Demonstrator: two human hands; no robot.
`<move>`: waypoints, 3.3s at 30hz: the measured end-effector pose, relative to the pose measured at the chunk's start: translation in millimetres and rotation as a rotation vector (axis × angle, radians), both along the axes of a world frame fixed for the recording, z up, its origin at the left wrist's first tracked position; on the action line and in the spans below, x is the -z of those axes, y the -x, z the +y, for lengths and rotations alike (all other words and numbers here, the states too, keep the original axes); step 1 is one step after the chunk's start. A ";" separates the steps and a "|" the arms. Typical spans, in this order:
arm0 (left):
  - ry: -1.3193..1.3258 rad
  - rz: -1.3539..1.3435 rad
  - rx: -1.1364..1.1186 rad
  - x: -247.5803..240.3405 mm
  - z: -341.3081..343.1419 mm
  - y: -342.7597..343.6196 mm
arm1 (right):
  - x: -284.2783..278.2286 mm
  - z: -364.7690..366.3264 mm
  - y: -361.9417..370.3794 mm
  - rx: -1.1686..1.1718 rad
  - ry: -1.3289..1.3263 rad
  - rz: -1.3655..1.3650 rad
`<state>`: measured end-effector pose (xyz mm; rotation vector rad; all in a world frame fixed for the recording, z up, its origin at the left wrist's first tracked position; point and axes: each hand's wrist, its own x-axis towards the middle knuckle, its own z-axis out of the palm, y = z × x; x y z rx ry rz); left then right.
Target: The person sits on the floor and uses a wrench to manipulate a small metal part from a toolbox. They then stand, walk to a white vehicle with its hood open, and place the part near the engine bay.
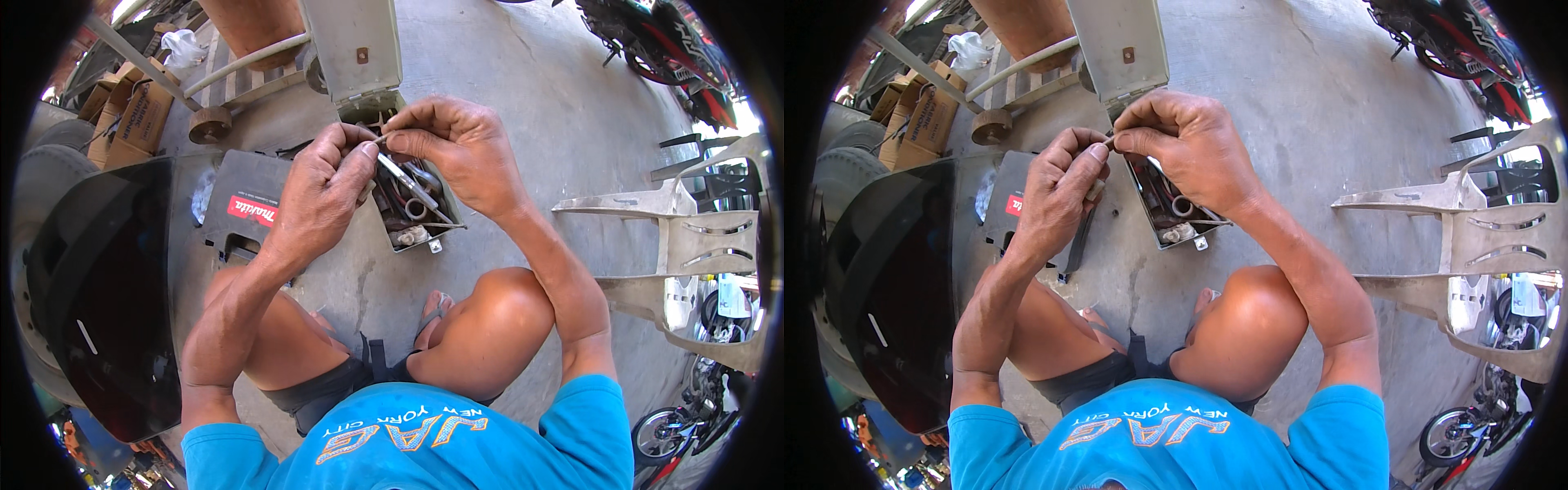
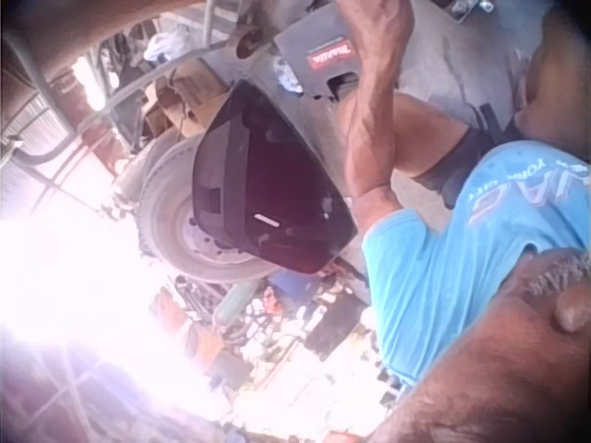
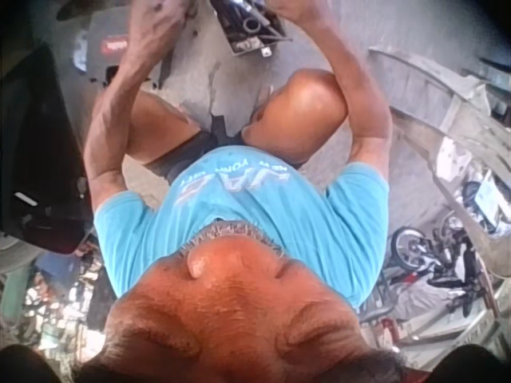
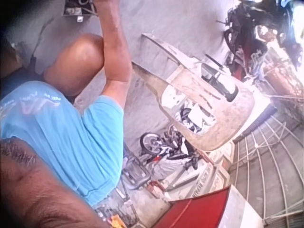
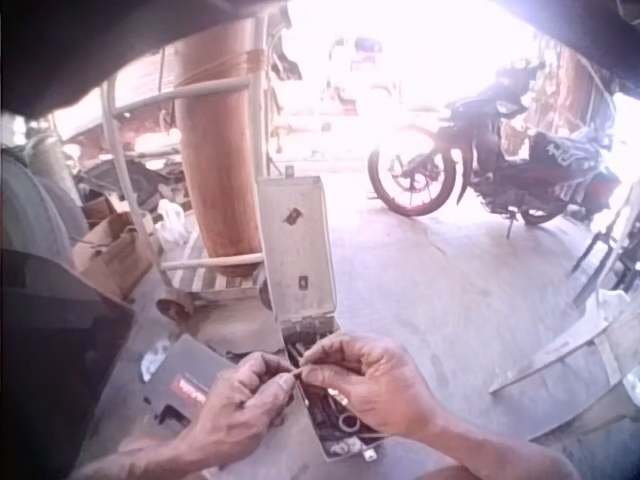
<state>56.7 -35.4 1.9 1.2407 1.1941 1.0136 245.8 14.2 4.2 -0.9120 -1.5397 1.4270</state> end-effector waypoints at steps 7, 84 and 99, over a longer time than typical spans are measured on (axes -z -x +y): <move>0.123 -0.098 0.000 -2.7 4.7 0.3 | -0.7 -5.1 -0.5 0.046 -0.058 -0.066; 0.001 0.057 0.158 -1.6 16.1 14.6 | 0.0 -5.2 4.1 0.059 -0.582 -0.455; 0.019 0.082 0.170 0.4 16.4 13.8 | -5.2 -4.7 5.4 -0.042 -0.369 -0.546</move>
